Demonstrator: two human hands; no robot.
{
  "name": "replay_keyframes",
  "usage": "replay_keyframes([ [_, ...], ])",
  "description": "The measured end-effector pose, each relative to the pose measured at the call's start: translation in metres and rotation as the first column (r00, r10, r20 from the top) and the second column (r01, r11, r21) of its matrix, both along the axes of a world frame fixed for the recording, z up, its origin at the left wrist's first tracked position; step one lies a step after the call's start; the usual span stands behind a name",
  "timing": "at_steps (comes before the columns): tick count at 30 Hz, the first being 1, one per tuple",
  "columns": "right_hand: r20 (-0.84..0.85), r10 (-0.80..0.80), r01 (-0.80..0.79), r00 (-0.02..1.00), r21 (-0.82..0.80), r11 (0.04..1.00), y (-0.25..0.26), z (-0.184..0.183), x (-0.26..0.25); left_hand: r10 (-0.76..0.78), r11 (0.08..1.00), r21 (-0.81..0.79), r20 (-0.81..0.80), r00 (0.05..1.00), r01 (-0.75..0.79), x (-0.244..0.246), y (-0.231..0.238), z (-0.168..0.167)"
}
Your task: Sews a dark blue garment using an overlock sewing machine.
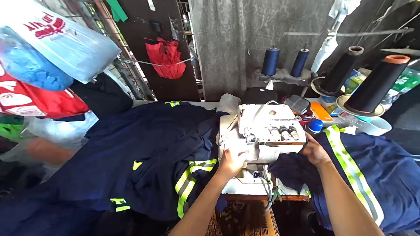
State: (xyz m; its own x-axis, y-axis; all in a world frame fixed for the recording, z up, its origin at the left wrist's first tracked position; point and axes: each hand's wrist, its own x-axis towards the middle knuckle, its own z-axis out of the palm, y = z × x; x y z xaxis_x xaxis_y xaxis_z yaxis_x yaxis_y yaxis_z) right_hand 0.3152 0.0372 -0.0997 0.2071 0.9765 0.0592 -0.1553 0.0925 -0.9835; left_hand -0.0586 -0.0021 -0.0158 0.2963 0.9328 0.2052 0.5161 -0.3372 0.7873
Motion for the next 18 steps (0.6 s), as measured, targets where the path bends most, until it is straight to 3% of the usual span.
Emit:
replay_keyframes([
  [2,-0.009,-0.157,0.157,0.988,0.065,0.985,-0.003,-0.004,-0.005,-0.01,0.997,-0.081,0.066,0.998,0.015,-0.006,0.002,0.001],
  [4,-0.123,-0.338,0.354,0.933,0.144,0.924,-0.013,0.002,-0.012,0.006,0.996,-0.086,0.281,0.96,0.019,-0.016,0.003,-0.005],
  [7,-0.239,-0.543,0.589,0.805,0.203,0.783,-0.052,0.026,-0.028,0.059,0.986,-0.154,0.689,0.722,0.066,-0.031,0.0,-0.012],
  [9,-0.189,-0.609,0.637,0.77,0.287,0.716,-0.083,0.043,-0.047,0.07,0.974,-0.188,0.778,0.625,0.124,-0.04,-0.006,-0.014],
  [11,-0.076,-0.603,0.566,0.794,0.456,0.687,-0.105,0.061,-0.071,0.067,0.959,-0.217,0.798,0.6,0.181,-0.045,-0.016,-0.017],
  [14,0.212,-0.51,0.255,0.834,0.671,0.696,-0.115,0.091,-0.107,0.109,0.95,-0.263,0.786,0.608,0.17,-0.051,-0.03,-0.024],
  [18,0.517,-0.617,0.025,0.593,0.754,0.656,-0.103,0.13,-0.16,0.188,0.942,-0.313,0.788,0.587,0.119,-0.06,-0.043,-0.027],
])
